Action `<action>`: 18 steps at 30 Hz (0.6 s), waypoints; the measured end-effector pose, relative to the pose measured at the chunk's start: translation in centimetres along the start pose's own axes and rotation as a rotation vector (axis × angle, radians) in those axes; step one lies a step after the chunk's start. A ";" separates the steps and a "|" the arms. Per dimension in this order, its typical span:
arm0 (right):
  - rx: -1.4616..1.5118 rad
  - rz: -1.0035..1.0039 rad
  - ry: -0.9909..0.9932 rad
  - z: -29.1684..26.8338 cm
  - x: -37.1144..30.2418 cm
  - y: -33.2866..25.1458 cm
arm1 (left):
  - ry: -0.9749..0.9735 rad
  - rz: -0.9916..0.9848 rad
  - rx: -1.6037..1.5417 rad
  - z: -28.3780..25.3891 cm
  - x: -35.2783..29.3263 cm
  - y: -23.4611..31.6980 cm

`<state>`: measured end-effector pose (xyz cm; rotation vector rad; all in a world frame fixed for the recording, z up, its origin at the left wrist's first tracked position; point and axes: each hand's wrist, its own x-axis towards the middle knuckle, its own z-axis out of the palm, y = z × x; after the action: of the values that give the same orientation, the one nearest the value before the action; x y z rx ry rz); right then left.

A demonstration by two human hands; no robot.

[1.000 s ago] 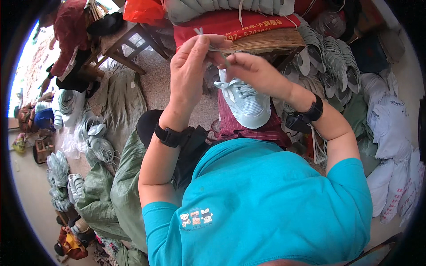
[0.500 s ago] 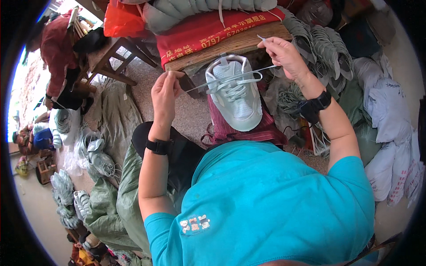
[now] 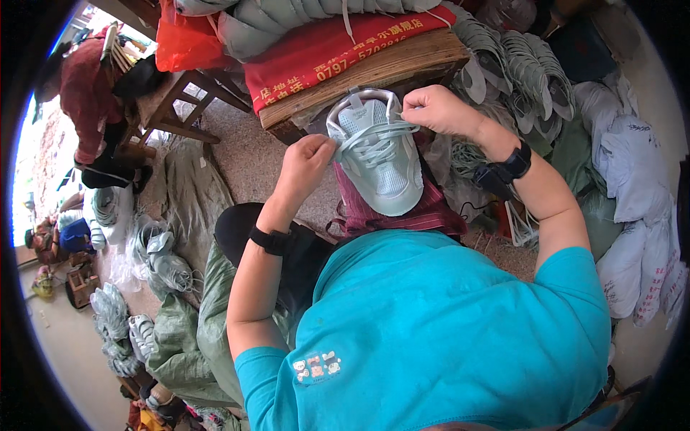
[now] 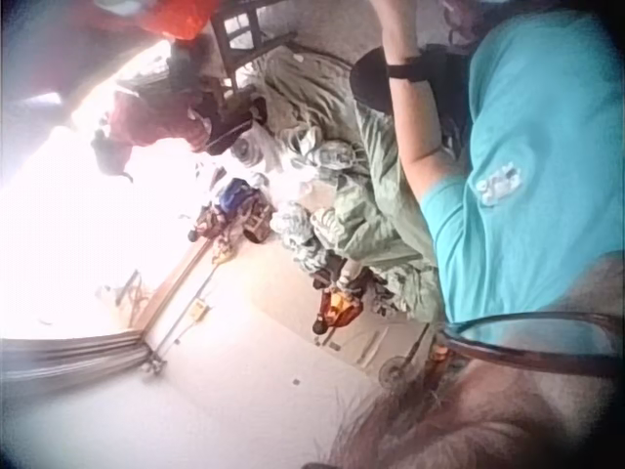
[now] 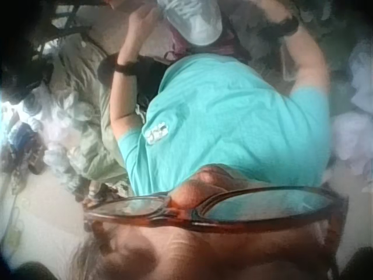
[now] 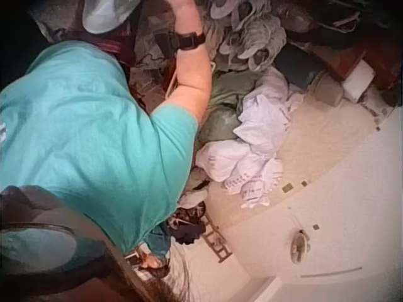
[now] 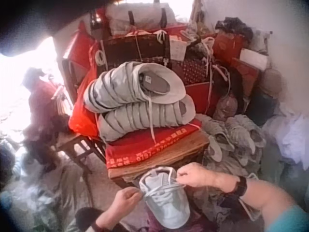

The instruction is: The person threads white shoelaces through the eyelets of a light green sneaker held in their hands. They pull the laces tight and arrange them, then place the shoe onto a stack of similar shoes on a wooden table.

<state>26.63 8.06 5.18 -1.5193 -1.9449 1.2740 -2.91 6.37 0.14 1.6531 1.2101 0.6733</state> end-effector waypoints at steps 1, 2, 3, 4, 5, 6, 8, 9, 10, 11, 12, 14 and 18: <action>-0.007 0.009 -0.016 -0.1 0.3 0.2 | -0.008 -0.016 -0.015 0.0 0.2 0.0; -0.015 0.018 -0.032 -0.4 0.7 0.5 | -0.016 -0.031 -0.030 0.0 0.3 -0.1; -0.021 0.026 -0.050 -0.4 0.9 0.2 | -0.036 -0.060 -0.047 -0.1 0.3 0.2; -0.093 0.015 -0.026 -0.4 0.9 -0.2 | -0.057 -0.088 -0.064 -0.2 0.4 0.5; -0.165 0.003 -0.002 -0.5 0.8 -0.8 | -0.076 -0.116 -0.081 -0.4 0.4 0.9; -0.237 -0.007 0.024 -0.3 0.7 -1.4 | -0.093 -0.140 -0.096 -0.6 0.5 1.6; -0.352 -0.220 0.118 0.5 0.9 -1.1 | -0.126 -0.187 -0.124 -0.8 0.7 2.8; -0.409 -0.329 0.164 0.8 1.0 -1.1 | -0.126 -0.197 -0.083 -0.7 0.8 2.6; -0.472 -0.361 0.152 0.8 1.0 -1.2 | -0.126 -0.206 -0.042 -0.6 1.0 2.3; -0.535 -0.392 0.141 0.7 1.0 -1.5 | -0.126 -0.215 0.000 -0.5 1.1 2.1; -0.598 -0.421 0.132 0.6 1.0 -1.7 | -0.103 -0.179 0.084 -0.4 1.2 2.3; -0.589 -0.391 0.050 -0.2 1.2 -1.3 | -0.059 -0.103 0.250 -0.1 1.4 2.7; -0.458 -0.387 0.077 -1.9 1.4 -1.9 | -0.103 0.108 0.451 -1.3 2.2 3.6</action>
<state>26.46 10.13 7.40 -1.2557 -2.4379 0.6287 -1.74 8.61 3.74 2.1102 1.2662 0.3891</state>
